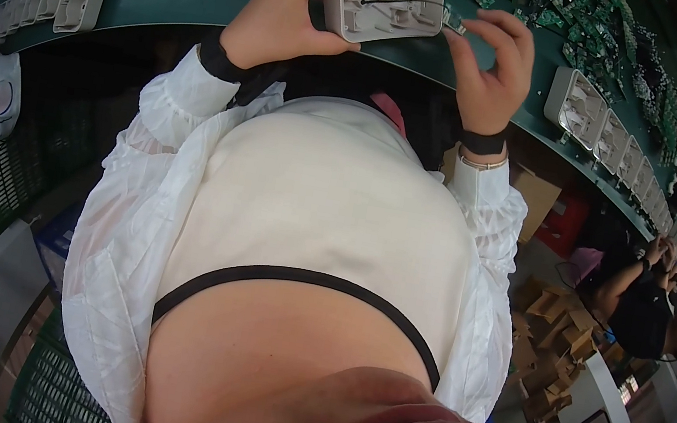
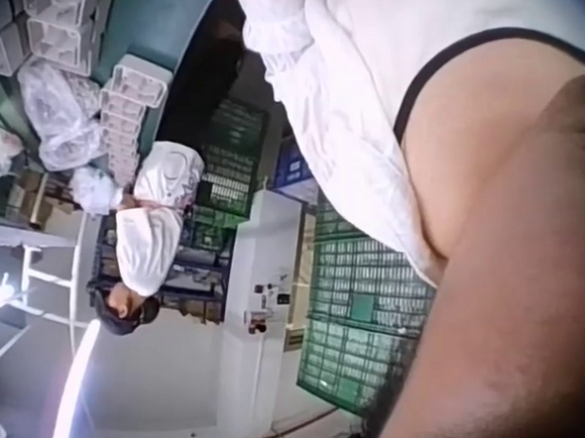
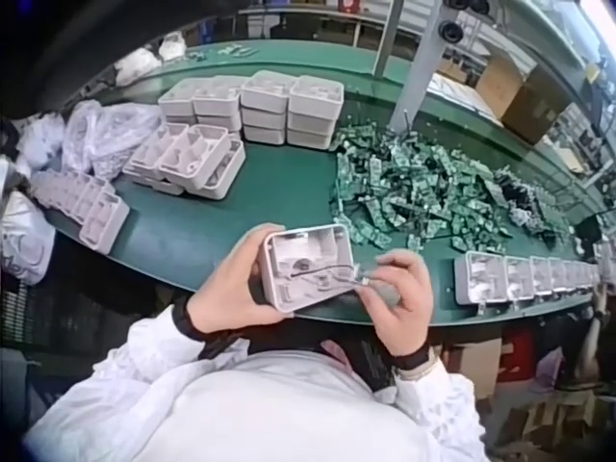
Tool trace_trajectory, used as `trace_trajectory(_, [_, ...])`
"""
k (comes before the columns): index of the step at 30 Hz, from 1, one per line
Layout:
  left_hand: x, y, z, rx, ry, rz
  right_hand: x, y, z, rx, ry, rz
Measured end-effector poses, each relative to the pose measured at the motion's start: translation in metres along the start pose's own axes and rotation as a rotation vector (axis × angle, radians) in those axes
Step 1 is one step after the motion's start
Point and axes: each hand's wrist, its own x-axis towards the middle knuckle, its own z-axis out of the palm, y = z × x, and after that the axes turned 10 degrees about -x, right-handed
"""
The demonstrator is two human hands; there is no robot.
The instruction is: Assembling small PCB boards into plastic housings on a production line.
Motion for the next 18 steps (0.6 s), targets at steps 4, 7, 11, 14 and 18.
trace_trajectory(4, [0.002,0.001,0.001,-0.200,0.009,-0.106,0.018,-0.015,-0.013,-0.121,-0.114,-0.340])
trace_trajectory(7, [0.002,-0.003,0.000,0.268,0.017,0.115,0.016,-0.024,-0.014,-0.110,-0.247,-0.402])
trace_trajectory(11, [0.023,-0.061,0.004,-0.048,0.012,0.876,0.012,-0.033,-0.005,-0.053,-0.394,-0.330])
trace_trajectory(14, [0.020,-0.065,0.003,-0.017,0.001,0.860,0.008,-0.033,-0.001,0.027,-0.453,-0.289])
trace_trajectory(18, [0.017,-0.068,0.004,-0.009,0.000,0.842,0.006,-0.034,-0.002,0.035,-0.482,-0.291])
